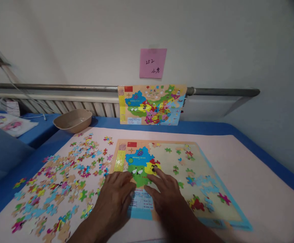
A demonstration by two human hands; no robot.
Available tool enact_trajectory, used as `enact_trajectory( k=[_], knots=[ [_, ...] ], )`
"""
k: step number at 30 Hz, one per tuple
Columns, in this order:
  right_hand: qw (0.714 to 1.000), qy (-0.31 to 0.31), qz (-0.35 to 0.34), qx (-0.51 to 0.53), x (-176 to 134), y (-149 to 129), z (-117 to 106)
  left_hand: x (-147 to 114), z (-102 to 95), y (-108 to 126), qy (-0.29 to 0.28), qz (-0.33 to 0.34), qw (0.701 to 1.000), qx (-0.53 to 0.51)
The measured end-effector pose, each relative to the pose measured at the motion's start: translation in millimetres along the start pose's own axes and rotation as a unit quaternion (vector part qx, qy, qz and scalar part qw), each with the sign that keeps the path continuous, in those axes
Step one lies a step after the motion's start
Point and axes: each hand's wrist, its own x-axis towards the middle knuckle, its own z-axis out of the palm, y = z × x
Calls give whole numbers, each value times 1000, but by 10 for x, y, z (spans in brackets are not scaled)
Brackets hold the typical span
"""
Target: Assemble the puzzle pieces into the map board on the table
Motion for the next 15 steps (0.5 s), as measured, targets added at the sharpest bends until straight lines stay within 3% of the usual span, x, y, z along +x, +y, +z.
enact_trajectory(
  k=[7,15],
  knots=[
    [1000,-27,4,2,-9,-1,37,31,41,58,-21,20,999,18],
    [1000,11,5,-10,9,35,22,13,26,13,-6,21,1000,7]
  ],
)
